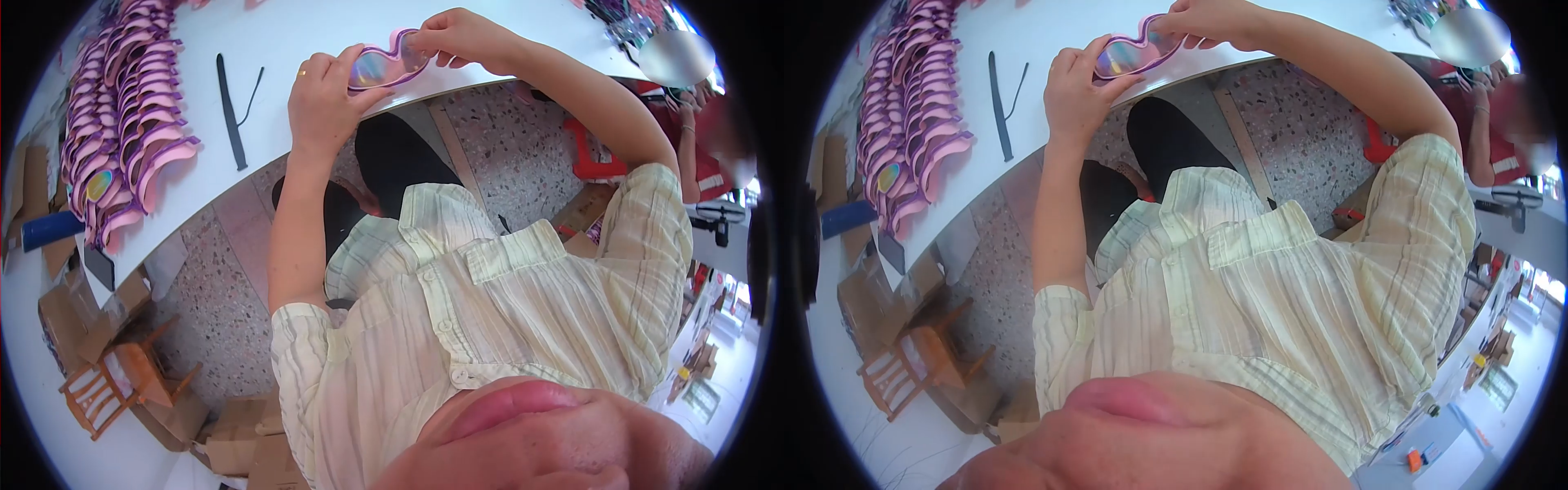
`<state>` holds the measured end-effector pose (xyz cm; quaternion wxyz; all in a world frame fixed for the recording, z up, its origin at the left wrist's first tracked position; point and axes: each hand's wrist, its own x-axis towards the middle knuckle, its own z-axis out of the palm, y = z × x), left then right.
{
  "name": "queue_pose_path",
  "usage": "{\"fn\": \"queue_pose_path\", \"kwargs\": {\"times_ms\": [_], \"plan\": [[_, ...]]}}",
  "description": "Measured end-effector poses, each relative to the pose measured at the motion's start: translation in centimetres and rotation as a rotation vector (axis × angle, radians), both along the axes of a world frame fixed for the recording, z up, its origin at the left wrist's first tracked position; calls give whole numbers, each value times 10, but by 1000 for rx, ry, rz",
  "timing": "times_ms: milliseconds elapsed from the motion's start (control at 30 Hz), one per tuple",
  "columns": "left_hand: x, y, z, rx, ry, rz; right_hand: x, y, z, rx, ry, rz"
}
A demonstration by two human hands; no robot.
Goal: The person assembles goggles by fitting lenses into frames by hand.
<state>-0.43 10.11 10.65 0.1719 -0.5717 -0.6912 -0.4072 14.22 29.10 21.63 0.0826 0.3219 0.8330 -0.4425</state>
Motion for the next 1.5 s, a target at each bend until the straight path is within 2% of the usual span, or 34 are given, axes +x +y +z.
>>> {"fn": "queue_pose_path", "kwargs": {"times_ms": [167,367,567,667,800,900,1000,1100,1200,1233,1367,1500], "plan": [[2,-3,-2,30,67,-24,-8,-13,9,-50,-103,-143],[4,-1,-2,97,119,-83,2,-8,18,0,-123,2],[5,2,-2,102,185,-127,-2,-6,13,29,-196,-124],[7,4,-2,92,233,-162,-3,9,-5,-60,-152,-145],[5,1,-2,84,272,-178,-11,-6,-1,-74,-117,-266],[3,2,-4,105,283,-177,-12,-29,19,71,-169,-298],[9,3,-5,98,269,-140,-7,-18,-8,139,-92,-348],[8,1,-3,80,213,-79,22,7,-22,440,203,393],[7,0,-3,69,136,-55,20,-4,-25,606,244,-70],[7,0,-2,52,104,-56,24,-11,-11,589,266,-48],[1,-3,10,-58,-17,-101,35,7,-16,645,541,151],[-10,-4,15,-194,-85,-124,26,19,-18,849,507,453]]}}
